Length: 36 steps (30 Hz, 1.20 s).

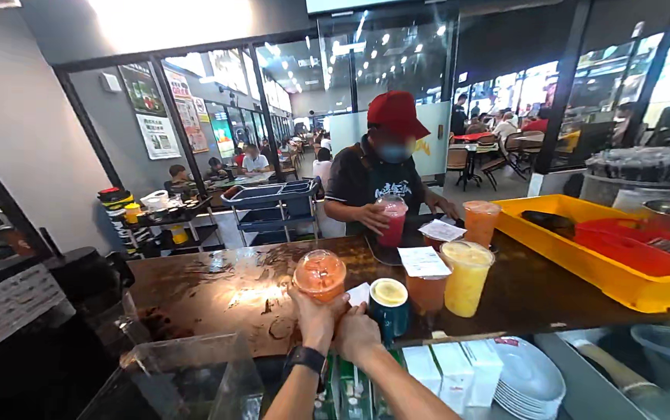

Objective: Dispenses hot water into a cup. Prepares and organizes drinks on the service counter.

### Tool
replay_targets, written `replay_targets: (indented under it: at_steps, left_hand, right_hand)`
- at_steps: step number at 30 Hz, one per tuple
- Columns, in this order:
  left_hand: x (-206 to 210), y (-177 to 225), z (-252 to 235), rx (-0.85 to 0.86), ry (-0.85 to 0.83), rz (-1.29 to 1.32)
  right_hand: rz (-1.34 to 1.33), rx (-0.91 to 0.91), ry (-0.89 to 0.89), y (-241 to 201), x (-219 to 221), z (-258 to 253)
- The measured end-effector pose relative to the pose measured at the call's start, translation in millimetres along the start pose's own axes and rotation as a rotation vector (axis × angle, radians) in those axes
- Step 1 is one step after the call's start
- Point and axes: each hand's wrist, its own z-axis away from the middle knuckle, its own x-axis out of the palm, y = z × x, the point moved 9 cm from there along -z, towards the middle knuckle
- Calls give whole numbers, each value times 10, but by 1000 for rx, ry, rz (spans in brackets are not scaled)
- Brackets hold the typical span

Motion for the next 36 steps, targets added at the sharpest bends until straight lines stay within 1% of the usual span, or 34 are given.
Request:
replay_targets:
  at_steps: [2,4,6,8,10,13,14,15,16,18,19,20,21,22,23,24,25,27,28,29,31,34,36]
  left_hand:
    - [-2,17,-71,31,16,27]
    - [-79,4,-89,36,43,-1]
    - [-167,-12,-115,58,78,-40]
    - [-293,-23,-166,69,144,-70]
    - [-407,-36,-212,68,196,-120]
    - [-544,-87,-317,59,267,-165]
    - [-593,-115,-353,60,285,-165]
    - [-645,-149,-386,64,303,-168]
    - [-692,-188,-418,67,315,-174]
    - [-752,-263,-460,44,317,-197]
    - [-763,-276,-476,32,314,-206]
    - [-768,-267,-490,25,308,-203]
    - [-772,-238,-496,23,298,-179]
    - [-774,-218,-487,21,285,-148]
    - [-773,-196,-459,16,272,-117]
    - [-766,-179,-443,11,258,-83]
    - [-762,-174,-441,10,251,-53]
    - [-781,-178,-443,15,257,-27]
    - [-792,-180,-443,19,265,-24]
    - [-793,-181,-447,22,270,-26]
    - [-790,-175,-455,25,280,-17]
    - [-821,-190,-464,18,292,-11]
    - [-867,-192,-471,31,297,-13]
  right_hand:
    - [47,-39,-32,-72,6,63]
    - [94,-118,-63,-146,93,218]
    - [138,-203,-34,-186,171,361]
    - [192,-258,47,-198,214,422]
    - [271,-272,121,-146,273,370]
    - [292,-330,240,-72,258,301]
    - [289,-367,333,-83,221,323]
    - [285,-420,478,-102,190,357]
    - [271,-468,575,-118,190,369]
    - [257,-521,590,-129,273,328]
    - [304,-537,615,-145,288,337]
    - [335,-559,652,-168,260,372]
    - [305,-586,690,-187,194,417]
    - [203,-595,690,-175,116,452]
    - [24,-551,617,-117,33,450]
    - [-229,-453,472,-20,-46,397]
    - [-541,-355,355,87,-105,315]
    - [-1192,-205,197,192,-105,148]
    - [-1415,-158,122,186,-74,95]
    - [-1540,-136,61,166,-47,58]
    - [-1633,-143,-12,117,-3,-3]
    - [-1628,-171,-77,48,67,-69]
    - [-1620,-141,-65,25,90,-131]
